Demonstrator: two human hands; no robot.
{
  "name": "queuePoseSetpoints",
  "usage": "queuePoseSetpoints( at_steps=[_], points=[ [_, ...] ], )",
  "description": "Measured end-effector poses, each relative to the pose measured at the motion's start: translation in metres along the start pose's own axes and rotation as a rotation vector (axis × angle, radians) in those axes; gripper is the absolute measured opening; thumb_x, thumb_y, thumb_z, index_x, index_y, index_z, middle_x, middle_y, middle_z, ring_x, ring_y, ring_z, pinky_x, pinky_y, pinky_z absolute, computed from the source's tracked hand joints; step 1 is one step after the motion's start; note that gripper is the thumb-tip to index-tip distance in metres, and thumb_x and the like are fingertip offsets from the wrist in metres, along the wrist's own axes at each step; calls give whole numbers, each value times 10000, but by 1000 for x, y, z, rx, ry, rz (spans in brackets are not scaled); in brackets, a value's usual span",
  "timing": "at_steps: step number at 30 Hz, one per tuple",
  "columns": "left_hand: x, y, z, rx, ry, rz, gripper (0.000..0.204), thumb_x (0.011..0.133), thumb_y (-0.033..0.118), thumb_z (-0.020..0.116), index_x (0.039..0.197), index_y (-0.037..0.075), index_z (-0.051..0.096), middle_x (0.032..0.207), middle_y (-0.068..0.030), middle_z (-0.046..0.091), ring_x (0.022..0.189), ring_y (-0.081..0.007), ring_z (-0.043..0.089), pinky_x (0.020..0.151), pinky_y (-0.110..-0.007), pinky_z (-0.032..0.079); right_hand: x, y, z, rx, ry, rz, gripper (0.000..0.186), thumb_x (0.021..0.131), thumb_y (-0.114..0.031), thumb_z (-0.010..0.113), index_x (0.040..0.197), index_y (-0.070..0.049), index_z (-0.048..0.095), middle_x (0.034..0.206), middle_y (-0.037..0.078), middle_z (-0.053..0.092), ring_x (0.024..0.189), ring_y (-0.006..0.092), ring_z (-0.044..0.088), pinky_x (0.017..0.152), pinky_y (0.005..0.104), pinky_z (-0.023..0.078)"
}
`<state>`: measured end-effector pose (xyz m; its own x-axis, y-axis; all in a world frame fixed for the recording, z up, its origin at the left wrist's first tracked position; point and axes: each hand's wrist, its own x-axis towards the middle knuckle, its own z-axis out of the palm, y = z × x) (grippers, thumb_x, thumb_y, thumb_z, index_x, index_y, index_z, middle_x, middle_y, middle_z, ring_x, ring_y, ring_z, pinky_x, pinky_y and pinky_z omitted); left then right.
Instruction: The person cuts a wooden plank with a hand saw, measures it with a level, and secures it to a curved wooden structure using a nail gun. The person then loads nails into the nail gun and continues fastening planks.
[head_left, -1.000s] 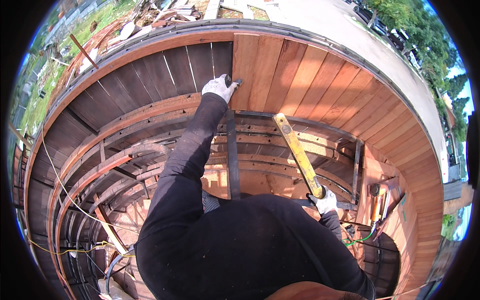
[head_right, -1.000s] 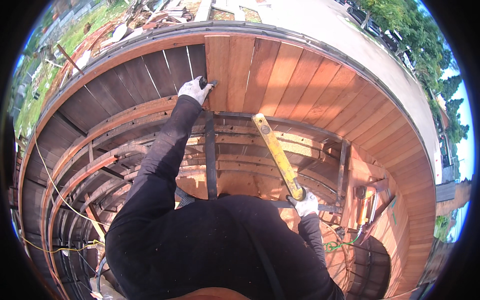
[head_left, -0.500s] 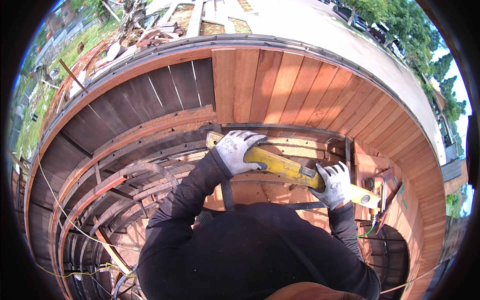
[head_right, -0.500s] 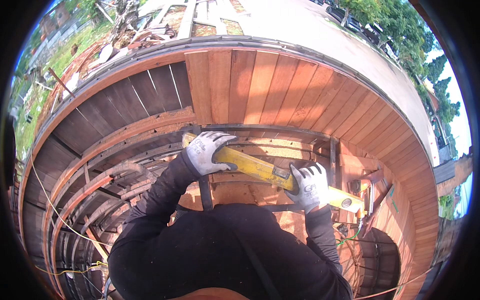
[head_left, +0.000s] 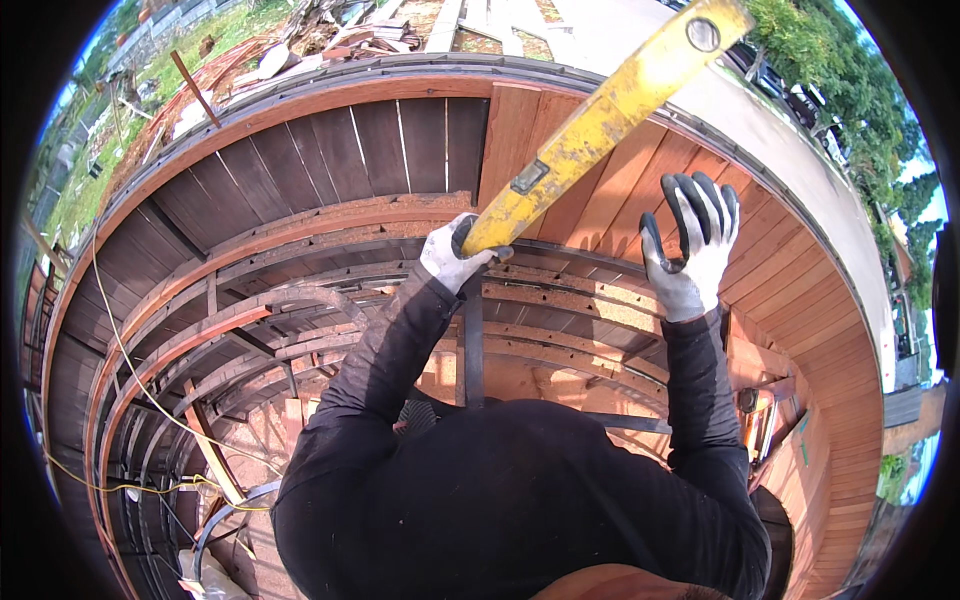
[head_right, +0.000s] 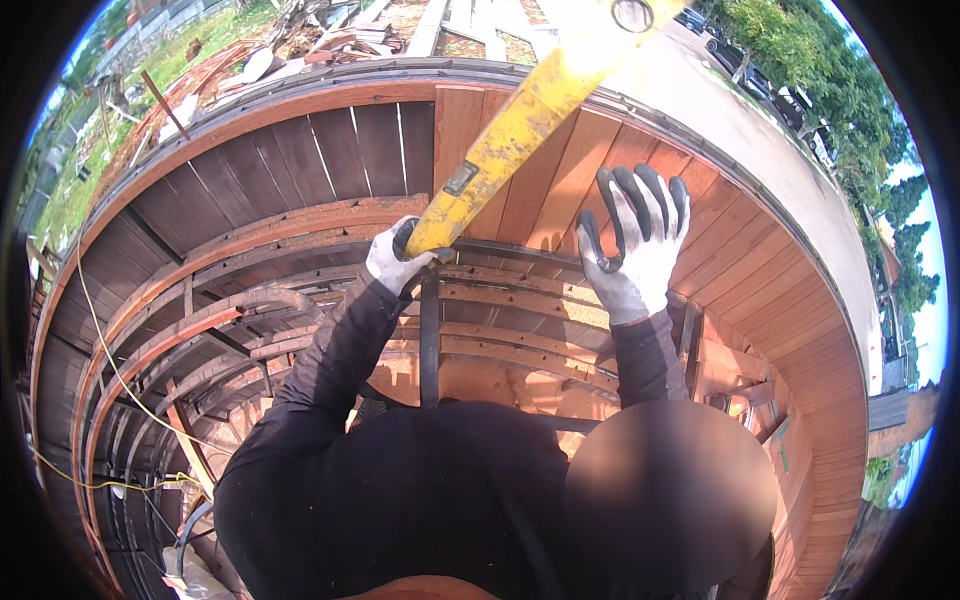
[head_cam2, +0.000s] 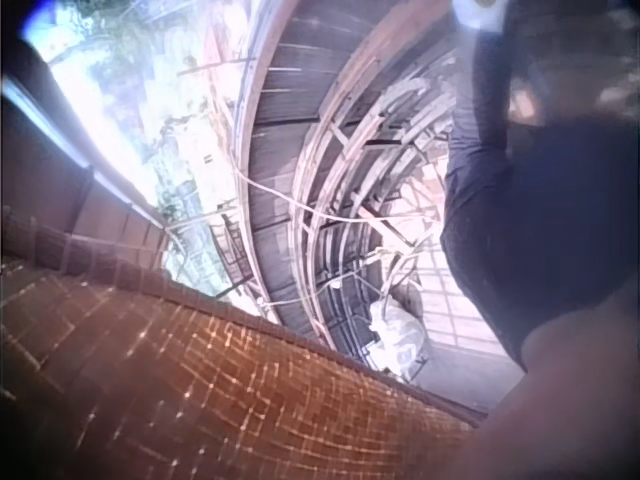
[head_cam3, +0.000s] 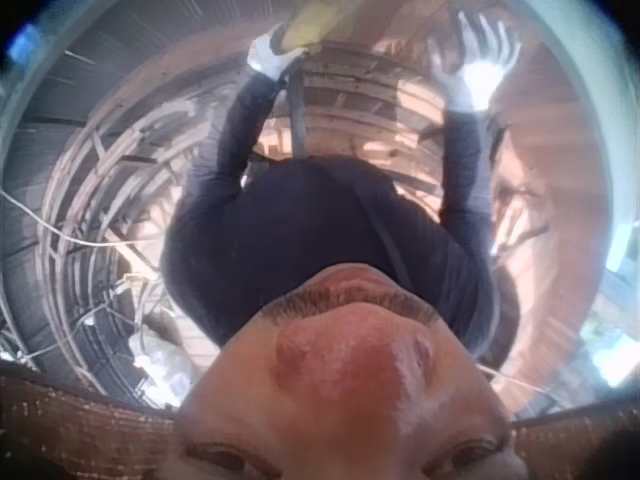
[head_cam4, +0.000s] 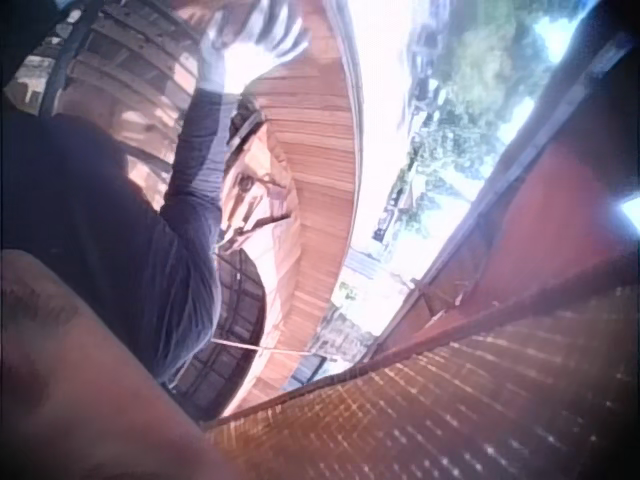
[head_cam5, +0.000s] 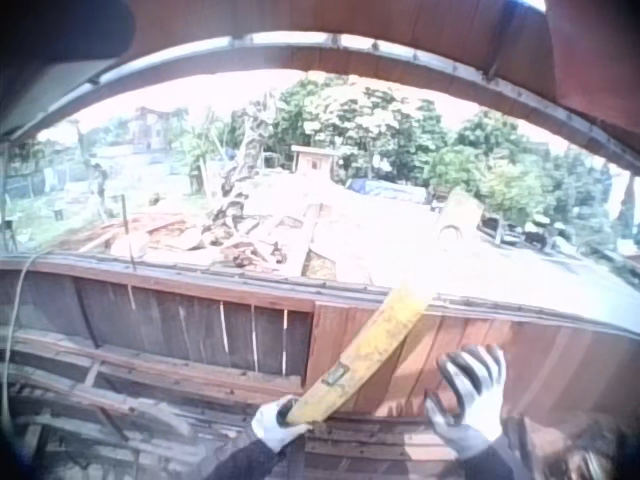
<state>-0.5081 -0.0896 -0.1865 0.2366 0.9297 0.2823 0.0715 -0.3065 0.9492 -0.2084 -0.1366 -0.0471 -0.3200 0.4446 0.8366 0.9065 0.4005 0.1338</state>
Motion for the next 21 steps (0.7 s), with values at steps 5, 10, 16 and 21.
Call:
queuePoseSetpoints(
  at_steps=[5,10,16,21],
  points=[
    [48,-11,-28,-129,274,141,347,824,-46,668,1154,-5,566,1056,-84,687,942,-135,668,841,-271,530,51,20,92,140,-118,-74,545,819,-293,720,1326,-178,557,1280,81,546,1277,280,453,1141,502,268],
    [114,-62,-39,-488,137,127,349,893,-66,606,1220,16,517,1175,-88,638,1047,-156,637,891,-267,519,106,8,153,-127,-347,-110,721,876,-466,625,1498,-232,345,1458,104,410,1395,290,323,1167,488,216],
    [135,-83,-38,-418,126,133,416,865,65,743,1228,24,545,1147,-57,663,1029,-123,626,903,-275,506,105,3,178,-73,-465,-36,590,891,-460,629,1429,-282,467,1445,69,471,1384,259,364,1156,453,259],
    [139,-102,-36,-423,155,111,416,858,66,748,1221,26,550,1148,-58,663,1030,-122,622,911,-283,503,108,1,177,-71,-470,-25,605,895,-462,622,1449,-302,437,1470,53,455,1390,244,360,1164,443,245]
  ],
)
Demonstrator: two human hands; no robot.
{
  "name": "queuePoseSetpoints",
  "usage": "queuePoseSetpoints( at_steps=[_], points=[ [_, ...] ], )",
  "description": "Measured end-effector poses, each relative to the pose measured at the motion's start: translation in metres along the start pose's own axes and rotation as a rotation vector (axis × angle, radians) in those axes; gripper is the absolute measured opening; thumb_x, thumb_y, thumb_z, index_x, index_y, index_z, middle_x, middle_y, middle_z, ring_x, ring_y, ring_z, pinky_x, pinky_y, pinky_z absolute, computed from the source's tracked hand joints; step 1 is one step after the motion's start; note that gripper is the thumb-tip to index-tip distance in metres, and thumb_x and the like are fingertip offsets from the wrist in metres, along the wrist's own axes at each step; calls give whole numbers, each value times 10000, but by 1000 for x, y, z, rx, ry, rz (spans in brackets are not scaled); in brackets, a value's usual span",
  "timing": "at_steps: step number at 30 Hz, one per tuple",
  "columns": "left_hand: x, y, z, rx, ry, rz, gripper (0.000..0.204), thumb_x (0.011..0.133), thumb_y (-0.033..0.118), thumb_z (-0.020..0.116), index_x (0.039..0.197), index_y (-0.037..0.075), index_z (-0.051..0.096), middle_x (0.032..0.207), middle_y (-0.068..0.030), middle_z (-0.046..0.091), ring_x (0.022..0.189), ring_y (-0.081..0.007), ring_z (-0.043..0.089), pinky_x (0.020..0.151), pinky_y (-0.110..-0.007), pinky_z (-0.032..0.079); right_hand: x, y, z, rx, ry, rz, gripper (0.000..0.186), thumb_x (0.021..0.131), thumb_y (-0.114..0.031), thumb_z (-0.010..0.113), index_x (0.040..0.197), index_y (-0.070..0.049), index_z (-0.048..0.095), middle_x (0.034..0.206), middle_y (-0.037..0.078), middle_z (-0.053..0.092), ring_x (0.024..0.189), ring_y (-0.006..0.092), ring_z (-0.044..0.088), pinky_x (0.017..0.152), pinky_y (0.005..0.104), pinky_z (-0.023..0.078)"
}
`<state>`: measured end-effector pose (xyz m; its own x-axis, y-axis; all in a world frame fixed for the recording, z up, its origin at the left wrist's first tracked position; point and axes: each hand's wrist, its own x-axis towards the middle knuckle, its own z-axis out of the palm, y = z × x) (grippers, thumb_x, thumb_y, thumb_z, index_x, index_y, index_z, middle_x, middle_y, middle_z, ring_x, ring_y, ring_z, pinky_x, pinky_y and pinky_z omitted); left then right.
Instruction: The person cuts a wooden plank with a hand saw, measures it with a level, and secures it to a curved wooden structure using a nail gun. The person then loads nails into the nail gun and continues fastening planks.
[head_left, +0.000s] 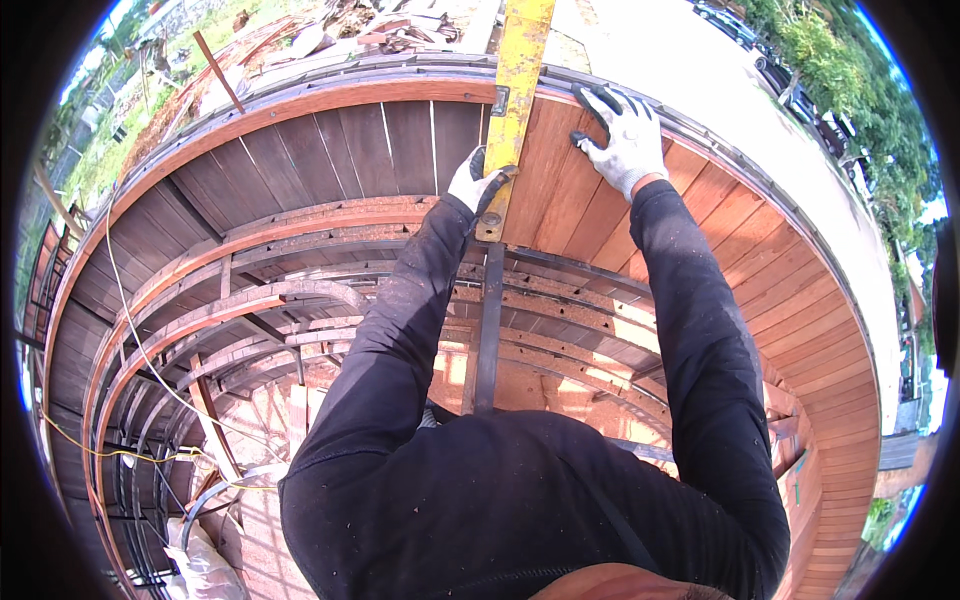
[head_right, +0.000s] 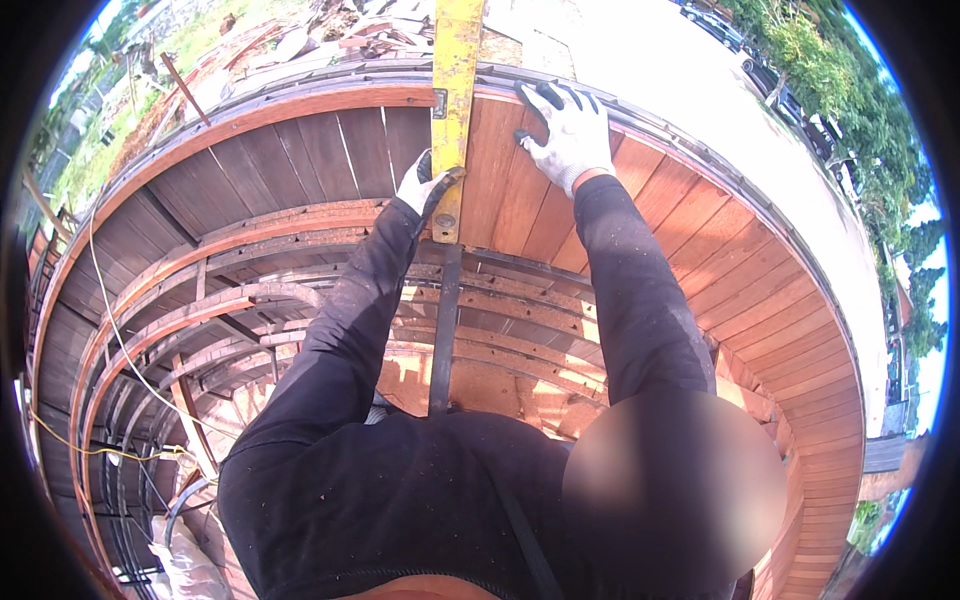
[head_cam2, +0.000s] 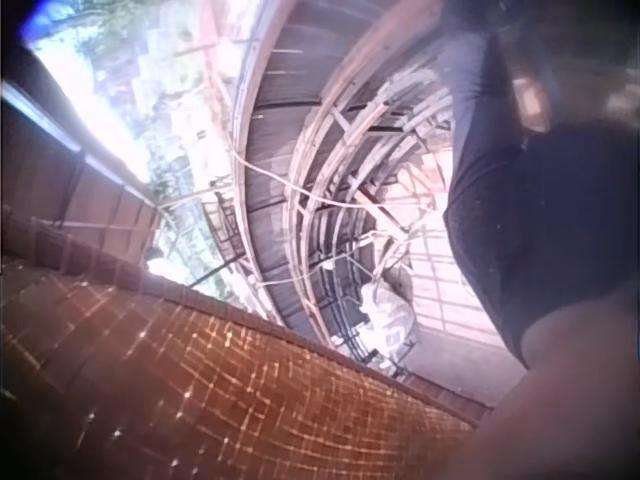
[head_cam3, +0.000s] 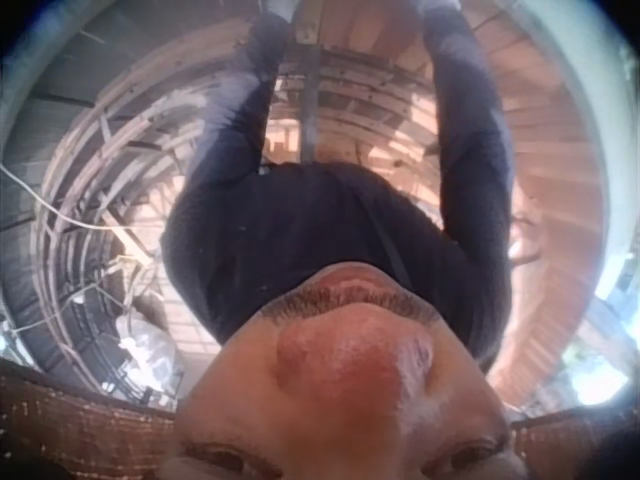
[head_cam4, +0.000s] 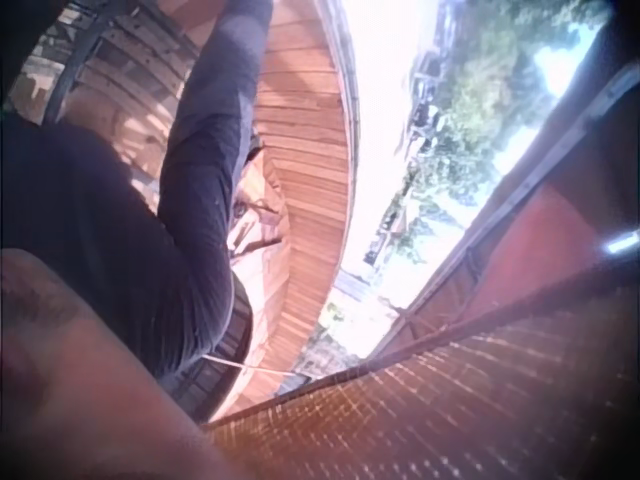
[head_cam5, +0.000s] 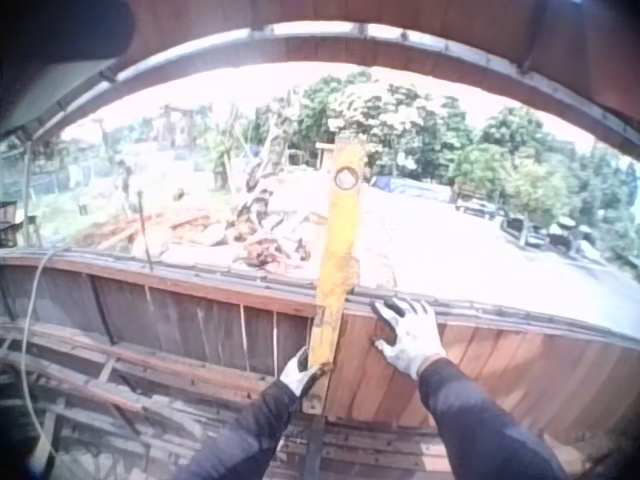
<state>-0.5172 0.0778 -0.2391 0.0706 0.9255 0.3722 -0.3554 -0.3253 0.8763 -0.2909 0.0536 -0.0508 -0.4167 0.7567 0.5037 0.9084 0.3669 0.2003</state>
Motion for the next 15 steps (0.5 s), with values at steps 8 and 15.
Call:
queuePoseSetpoints(
  at_steps=[8,15],
  points=[
    [0,8,10,-34,36,-119,491,814,37,775,1250,24,549,1119,-48,668,972,-117,632,857,-261,519,-2,0,-1,-37,-43,-3,650,878,-478,643,1464,-325,405,1478,45,446,1407,253,338,1183,459,204],
    [3,3,15,15,119,-151,585,794,-29,755,1317,-15,495,1088,-97,670,848,-163,666,777,-286,565,-6,4,1,-26,4,-43,675,872,-495,646,1474,-336,386,1477,48,441,1407,254,332,1185,461,197]
  ],
)
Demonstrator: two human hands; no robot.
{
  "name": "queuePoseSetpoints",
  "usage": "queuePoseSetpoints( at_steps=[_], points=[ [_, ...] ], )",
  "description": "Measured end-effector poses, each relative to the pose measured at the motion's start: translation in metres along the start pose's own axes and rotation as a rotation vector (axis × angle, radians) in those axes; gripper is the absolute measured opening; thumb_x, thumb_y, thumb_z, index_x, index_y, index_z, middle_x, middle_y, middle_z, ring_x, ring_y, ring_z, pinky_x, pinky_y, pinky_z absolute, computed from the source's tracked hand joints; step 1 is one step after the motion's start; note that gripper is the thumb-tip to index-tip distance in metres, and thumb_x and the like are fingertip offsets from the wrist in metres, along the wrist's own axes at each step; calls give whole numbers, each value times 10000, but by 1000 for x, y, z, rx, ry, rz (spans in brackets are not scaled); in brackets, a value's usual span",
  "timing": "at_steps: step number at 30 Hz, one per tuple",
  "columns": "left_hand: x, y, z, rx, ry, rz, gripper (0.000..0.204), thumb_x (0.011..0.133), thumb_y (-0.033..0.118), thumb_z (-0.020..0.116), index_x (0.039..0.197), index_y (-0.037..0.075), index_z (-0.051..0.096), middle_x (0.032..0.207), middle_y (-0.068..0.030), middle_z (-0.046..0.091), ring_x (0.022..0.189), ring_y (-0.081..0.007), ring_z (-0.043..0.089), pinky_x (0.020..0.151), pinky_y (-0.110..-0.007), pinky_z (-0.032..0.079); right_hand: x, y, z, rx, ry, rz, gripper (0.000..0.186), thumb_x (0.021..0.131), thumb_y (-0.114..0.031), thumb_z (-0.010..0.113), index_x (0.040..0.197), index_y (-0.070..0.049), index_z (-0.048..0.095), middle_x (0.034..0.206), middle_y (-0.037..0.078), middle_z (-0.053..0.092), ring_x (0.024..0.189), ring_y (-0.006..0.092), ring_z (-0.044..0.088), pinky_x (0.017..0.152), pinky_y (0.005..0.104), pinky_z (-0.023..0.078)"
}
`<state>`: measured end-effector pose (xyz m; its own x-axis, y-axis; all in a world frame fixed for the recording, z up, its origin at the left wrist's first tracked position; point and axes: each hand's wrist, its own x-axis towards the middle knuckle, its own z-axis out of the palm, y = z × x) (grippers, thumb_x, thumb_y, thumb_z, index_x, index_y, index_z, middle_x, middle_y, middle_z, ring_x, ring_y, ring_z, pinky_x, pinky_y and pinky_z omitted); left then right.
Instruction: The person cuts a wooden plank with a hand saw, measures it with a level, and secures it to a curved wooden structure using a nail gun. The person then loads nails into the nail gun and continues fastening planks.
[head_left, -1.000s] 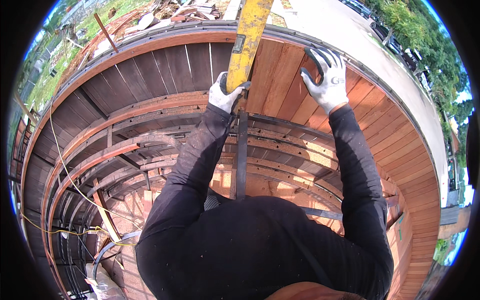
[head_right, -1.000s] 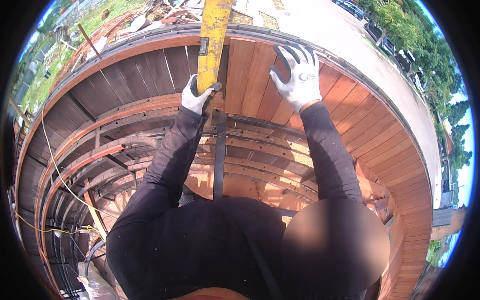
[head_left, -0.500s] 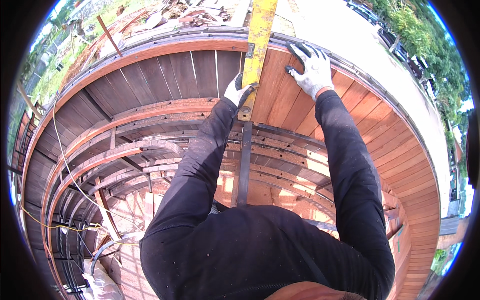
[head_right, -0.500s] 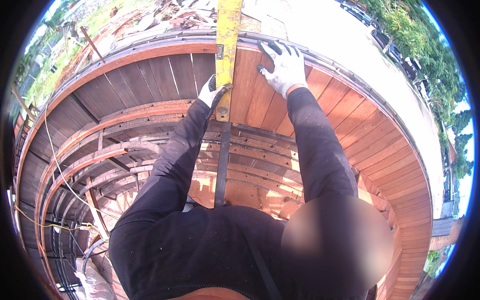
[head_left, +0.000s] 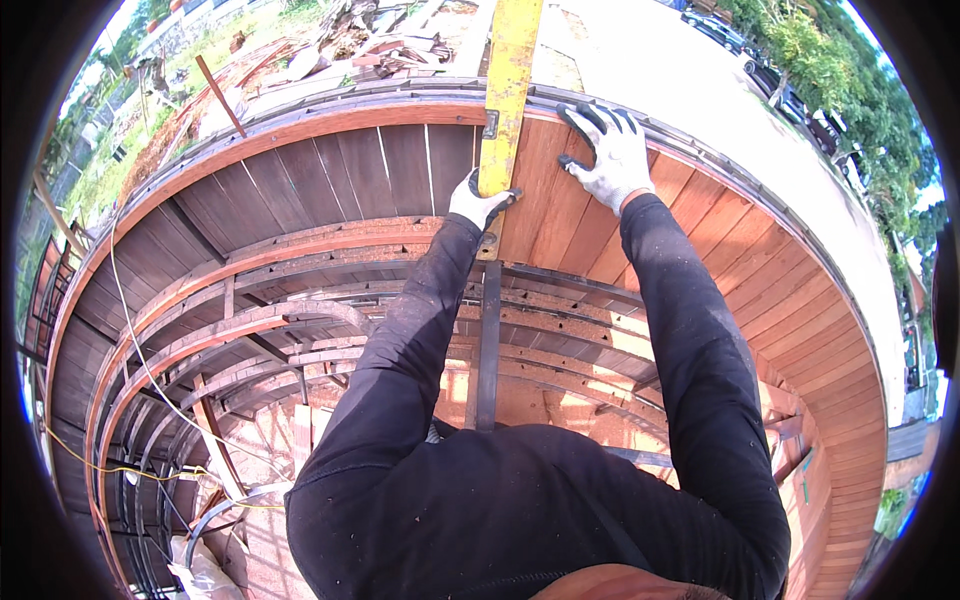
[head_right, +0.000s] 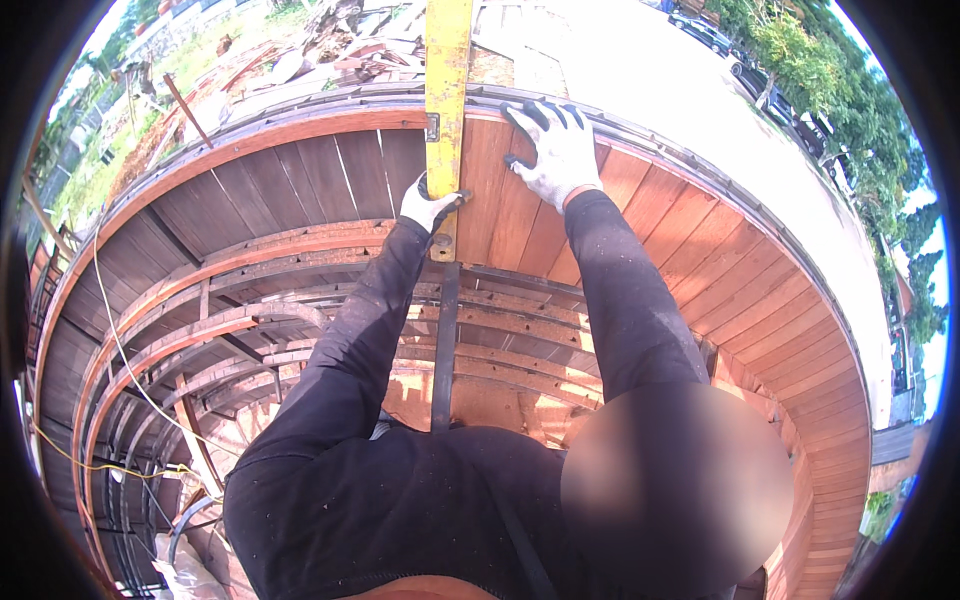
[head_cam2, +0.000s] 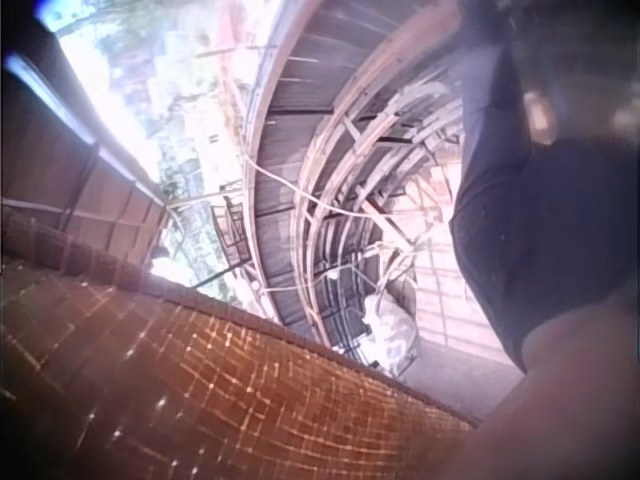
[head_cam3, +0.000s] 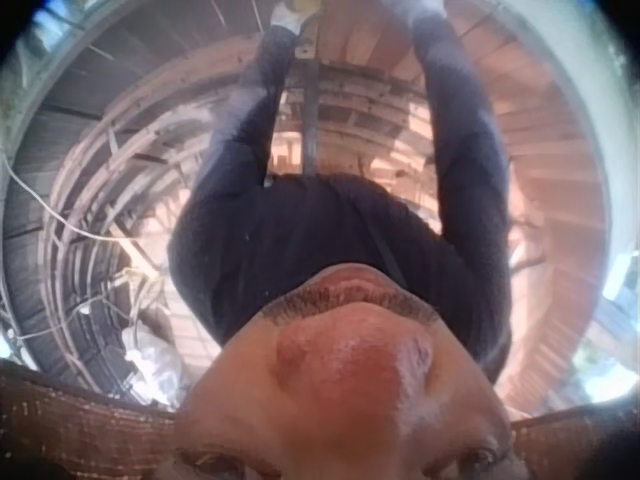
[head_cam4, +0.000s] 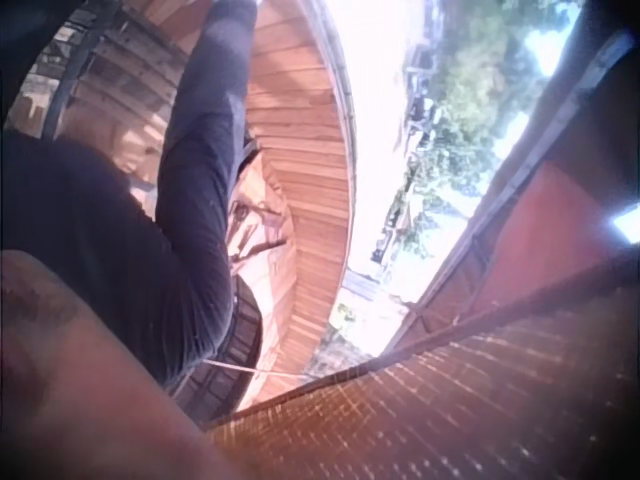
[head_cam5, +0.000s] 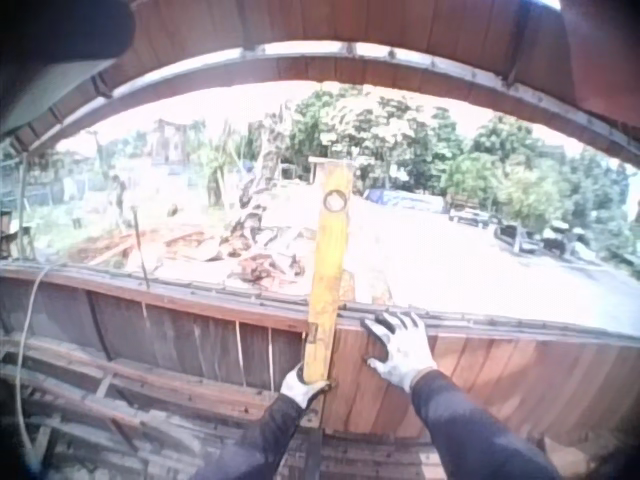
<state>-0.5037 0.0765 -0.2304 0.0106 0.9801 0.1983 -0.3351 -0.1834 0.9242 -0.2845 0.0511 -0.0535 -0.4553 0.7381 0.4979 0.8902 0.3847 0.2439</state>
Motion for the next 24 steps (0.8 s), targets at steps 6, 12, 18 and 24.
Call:
queuePoseSetpoints(
  at_steps=[6,12,18,24],
  points=[
    [-3,-1,0,-188,-40,27,453,793,-55,747,1197,-25,544,1030,-102,682,813,-175,676,739,-289,581,-2,5,2,18,-5,-52,731,852,-505,661,1492,-332,352,1486,66,427,1406,267,331,1184,468,201],
    [-32,27,9,6,156,152,365,826,-58,717,1152,-3,561,954,-69,679,756,-112,652,695,-237,546,-2,12,-4,276,67,-47,931,798,-462,718,1547,-210,225,1479,159,400,1389,315,348,1181,480,210],
    [-95,98,-23,675,226,483,460,819,16,695,1265,16,582,1038,-126,702,937,-192,685,848,-298,529,-37,-27,-80,221,699,-208,676,766,-282,744,1391,-173,509,1390,128,450,1337,353,383,1116,552,296],
    [-149,199,-39,1384,25,551,406,720,213,789,1114,162,704,988,-76,711,915,-279,672,842,-371,526,-66,-46,-149,-32,278,-231,648,803,-368,718,1403,-227,515,1398,104,477,1349,302,401,1154,580,229]
  ],
)
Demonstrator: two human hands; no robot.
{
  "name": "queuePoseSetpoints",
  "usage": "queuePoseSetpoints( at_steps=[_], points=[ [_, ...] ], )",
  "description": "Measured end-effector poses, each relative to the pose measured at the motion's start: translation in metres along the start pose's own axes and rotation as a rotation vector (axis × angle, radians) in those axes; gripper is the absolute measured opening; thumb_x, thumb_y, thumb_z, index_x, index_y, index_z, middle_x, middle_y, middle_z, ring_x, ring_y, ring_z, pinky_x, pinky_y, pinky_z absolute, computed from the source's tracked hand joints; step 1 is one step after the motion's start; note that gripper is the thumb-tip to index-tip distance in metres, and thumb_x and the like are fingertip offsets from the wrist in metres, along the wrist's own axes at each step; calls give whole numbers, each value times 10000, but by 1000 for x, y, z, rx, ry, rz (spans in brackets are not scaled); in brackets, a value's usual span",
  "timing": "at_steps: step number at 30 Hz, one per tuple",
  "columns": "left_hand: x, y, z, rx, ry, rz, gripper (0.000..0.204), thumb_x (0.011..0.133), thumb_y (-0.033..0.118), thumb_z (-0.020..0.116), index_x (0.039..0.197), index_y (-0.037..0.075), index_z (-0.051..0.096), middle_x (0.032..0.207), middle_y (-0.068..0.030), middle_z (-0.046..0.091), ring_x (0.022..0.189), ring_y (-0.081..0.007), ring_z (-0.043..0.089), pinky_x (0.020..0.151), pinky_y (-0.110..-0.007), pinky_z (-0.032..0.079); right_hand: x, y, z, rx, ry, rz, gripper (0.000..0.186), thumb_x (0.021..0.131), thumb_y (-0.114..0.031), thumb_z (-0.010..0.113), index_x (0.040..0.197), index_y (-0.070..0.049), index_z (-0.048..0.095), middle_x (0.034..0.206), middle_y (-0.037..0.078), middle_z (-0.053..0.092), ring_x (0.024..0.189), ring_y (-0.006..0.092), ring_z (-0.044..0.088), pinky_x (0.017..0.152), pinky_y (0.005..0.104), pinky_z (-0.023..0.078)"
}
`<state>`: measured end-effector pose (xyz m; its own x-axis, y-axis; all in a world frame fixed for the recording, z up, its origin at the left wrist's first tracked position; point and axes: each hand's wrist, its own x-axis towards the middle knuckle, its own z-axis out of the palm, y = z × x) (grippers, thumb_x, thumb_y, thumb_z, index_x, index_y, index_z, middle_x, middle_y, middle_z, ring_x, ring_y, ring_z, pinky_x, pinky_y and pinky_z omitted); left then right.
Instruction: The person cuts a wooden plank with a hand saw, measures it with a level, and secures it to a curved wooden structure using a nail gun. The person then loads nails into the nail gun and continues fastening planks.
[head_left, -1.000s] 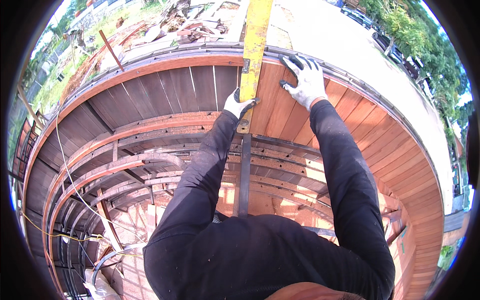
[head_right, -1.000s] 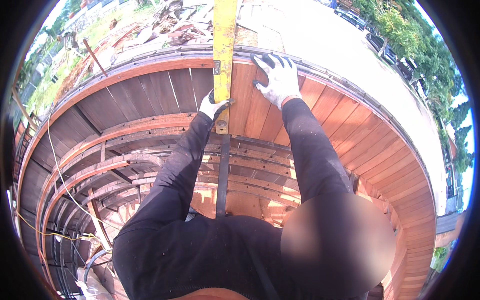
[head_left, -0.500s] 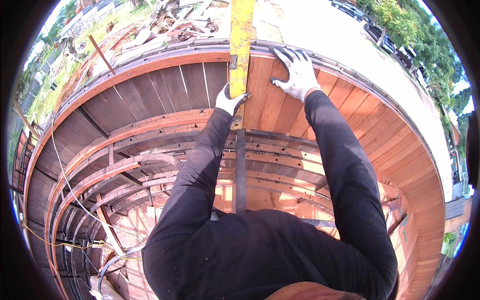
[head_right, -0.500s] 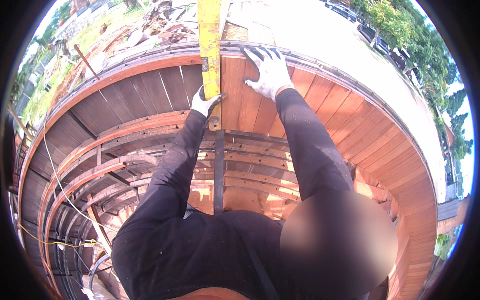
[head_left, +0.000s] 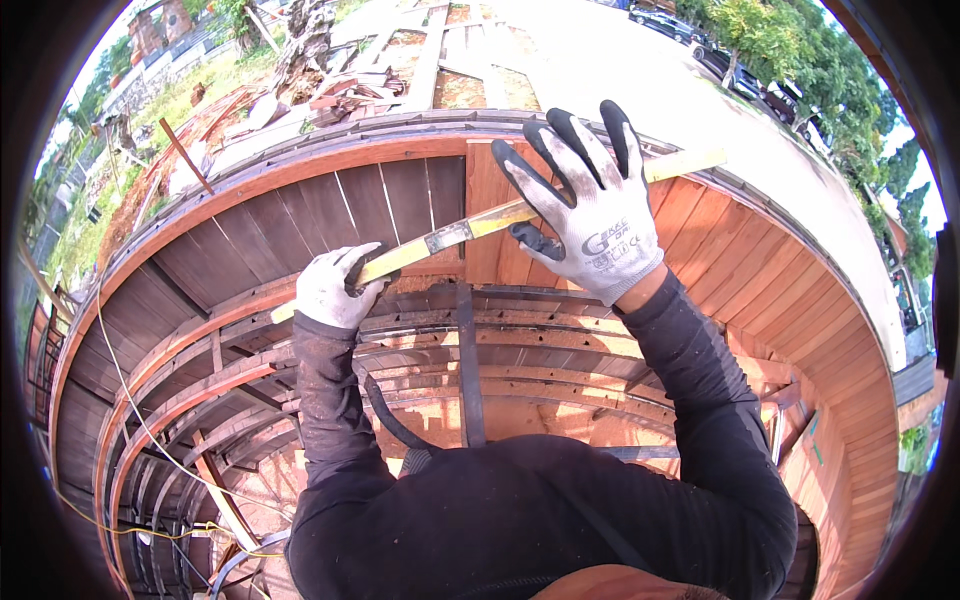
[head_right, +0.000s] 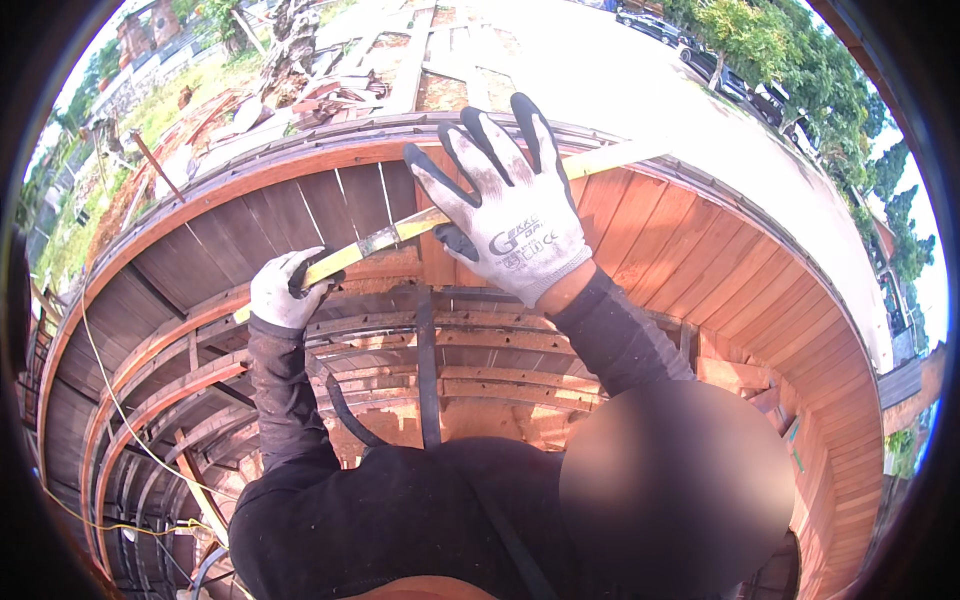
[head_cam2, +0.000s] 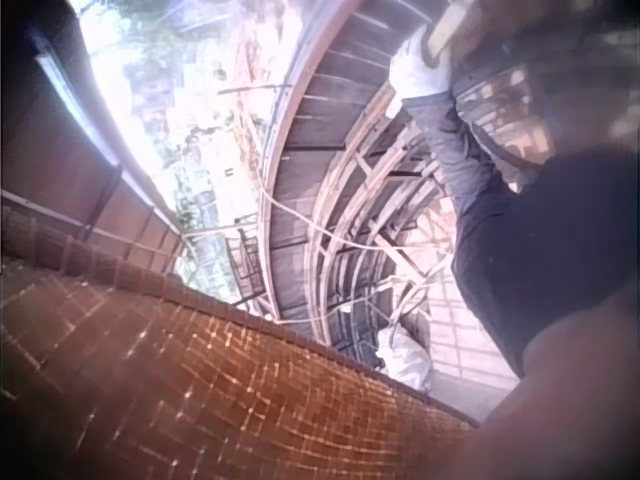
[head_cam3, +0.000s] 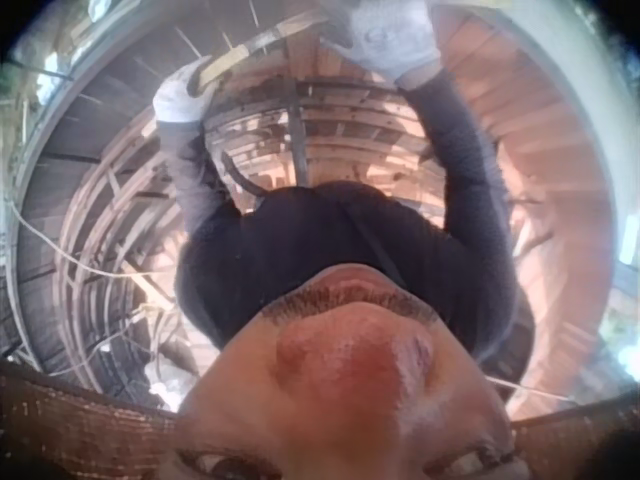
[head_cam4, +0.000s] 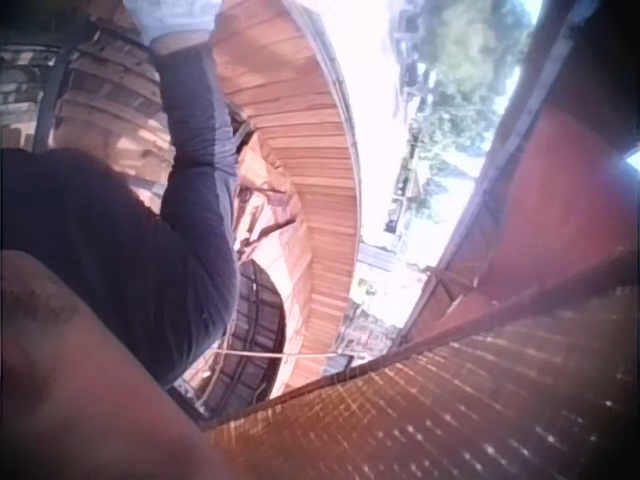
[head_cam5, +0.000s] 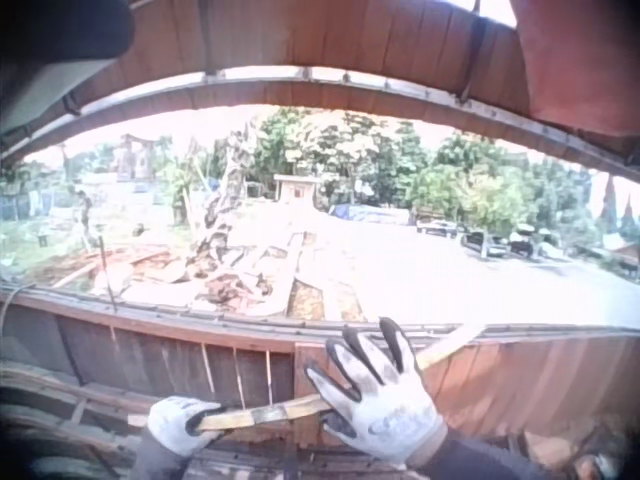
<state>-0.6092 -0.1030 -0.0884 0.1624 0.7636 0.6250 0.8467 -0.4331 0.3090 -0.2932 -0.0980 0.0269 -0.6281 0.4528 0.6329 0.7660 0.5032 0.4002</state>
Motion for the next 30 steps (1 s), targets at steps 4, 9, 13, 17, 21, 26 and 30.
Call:
queuePoseSetpoints(
  at_steps=[4,9,13,17,21,26,30],
  points=[
    [2,-4,-54,228,-158,139,444,686,212,792,1117,170,695,1007,-73,707,986,-268,652,966,-431,470,-16,-7,28,180,-522,40,590,878,-373,656,1378,-111,484,1216,117,617,1127,281,597,1019,432,427],
    [14,23,-60,228,934,133,501,759,30,772,1222,64,584,1239,-127,607,1175,-273,560,1062,-450,428,-36,-14,68,750,-395,320,420,889,-226,630,1261,-56,536,1025,164,679,925,312,678,845,406,522],
    [21,32,12,-905,438,-78,683,793,-2,756,1389,14,424,1342,-156,533,1232,-233,543,1081,-368,422,-18,-30,108,1597,-129,565,341,918,-100,608,1236,9,555,1110,107,674,989,167,639,872,304,506],
    [22,29,102,-1592,-113,-308,841,774,42,792,1463,23,310,1342,-141,512,1229,-214,542,1020,-356,481,28,-50,113,1877,-122,580,385,931,-211,686,1227,4,563,1101,91,669,974,119,623,862,267,520],
    [41,28,133,-1325,50,-295,691,753,15,774,1349,8,424,1197,-95,599,1101,-171,599,899,-298,529,28,-45,147,1288,-51,475,458,904,-302,692,1286,-84,565,1179,83,642,1108,197,586,993,379,439],
    [42,-1,166,-1180,204,-344,514,731,88,838,1164,-4,576,1040,-73,680,897,-109,645,804,-265,545,32,21,150,220,129,191,586,872,-448,653,1391,-220,506,1322,76,548,1306,263,430,1139,493,228],
    [50,-13,191,-1083,217,-500,584,663,189,920,1111,0,596,950,-65,713,787,-89,656,724,-253,557,15,49,179,122,-125,205,611,859,-434,669,1417,-276,476,1348,50,534,1329,260,407,1164,490,193]
  ],
)
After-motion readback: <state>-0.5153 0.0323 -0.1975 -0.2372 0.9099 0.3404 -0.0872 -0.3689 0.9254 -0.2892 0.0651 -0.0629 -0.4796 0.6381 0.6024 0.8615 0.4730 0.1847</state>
